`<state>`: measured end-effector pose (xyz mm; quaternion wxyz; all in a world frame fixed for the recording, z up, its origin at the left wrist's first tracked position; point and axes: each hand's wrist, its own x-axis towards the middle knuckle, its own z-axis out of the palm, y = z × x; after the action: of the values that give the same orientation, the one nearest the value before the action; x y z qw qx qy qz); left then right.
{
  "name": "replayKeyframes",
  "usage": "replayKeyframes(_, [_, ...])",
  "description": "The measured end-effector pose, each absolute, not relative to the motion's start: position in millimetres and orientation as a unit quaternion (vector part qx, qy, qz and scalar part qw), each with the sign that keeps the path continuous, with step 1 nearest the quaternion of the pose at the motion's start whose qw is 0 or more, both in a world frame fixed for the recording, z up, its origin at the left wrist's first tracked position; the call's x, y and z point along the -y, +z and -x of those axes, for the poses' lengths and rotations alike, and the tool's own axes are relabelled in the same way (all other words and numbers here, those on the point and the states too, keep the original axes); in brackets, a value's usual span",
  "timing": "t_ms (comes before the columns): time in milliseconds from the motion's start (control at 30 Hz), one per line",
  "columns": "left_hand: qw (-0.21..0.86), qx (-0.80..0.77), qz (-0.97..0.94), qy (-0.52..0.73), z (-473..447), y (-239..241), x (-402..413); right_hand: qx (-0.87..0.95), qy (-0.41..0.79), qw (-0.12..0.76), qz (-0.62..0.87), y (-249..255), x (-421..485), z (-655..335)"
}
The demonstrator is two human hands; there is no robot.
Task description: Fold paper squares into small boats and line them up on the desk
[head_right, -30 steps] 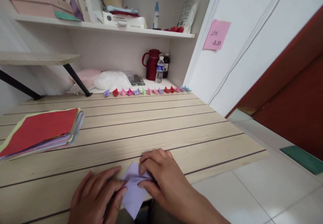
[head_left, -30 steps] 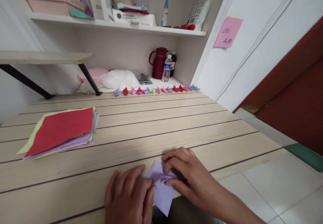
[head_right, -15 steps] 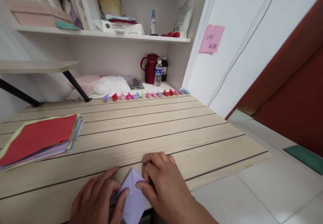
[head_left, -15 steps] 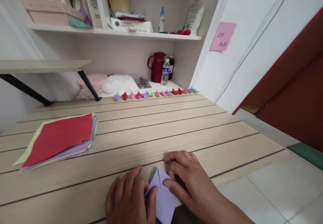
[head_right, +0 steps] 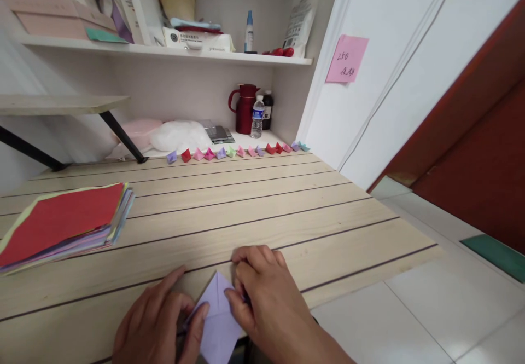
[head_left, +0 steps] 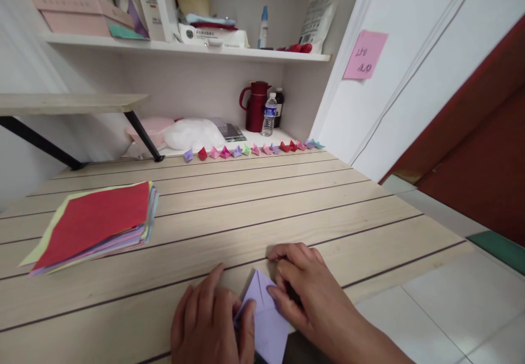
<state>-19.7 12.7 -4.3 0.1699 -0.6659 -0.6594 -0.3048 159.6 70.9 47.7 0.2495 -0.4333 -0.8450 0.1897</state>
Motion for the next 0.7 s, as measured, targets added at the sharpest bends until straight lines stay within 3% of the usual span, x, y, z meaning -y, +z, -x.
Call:
replayKeyframes(500, [0.186, 0.636, 0.696, -0.277, 23.7, 1.6, -11.3, 0.875, 0.122, 0.264, 0.388, 41.8, -71.7, -165.5])
replayKeyframes(700, [0.167, 0.579, 0.745, -0.286, 53.9, 1.2, -1.6, 0.894, 0.111, 0.222, 0.373, 48.0, -72.7, -165.4])
